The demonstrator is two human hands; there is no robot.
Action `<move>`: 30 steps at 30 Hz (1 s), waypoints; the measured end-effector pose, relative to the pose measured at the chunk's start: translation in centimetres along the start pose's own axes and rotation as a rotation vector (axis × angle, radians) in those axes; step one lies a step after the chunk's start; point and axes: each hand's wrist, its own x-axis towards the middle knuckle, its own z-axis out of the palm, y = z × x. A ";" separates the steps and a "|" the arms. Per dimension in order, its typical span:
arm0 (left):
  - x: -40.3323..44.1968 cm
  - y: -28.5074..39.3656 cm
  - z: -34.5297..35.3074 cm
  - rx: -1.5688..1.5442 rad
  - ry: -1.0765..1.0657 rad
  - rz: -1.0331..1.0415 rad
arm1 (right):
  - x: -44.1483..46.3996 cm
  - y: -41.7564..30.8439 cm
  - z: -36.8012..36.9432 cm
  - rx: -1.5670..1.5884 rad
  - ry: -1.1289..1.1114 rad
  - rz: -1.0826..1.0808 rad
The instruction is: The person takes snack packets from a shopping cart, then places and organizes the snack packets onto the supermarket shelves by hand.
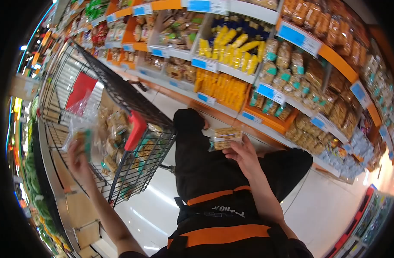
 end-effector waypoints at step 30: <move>-16.5 23.3 32.0 -1.244 -1.102 -0.637 | -3.6 -2.1 -6.5 -0.711 0.411 -0.671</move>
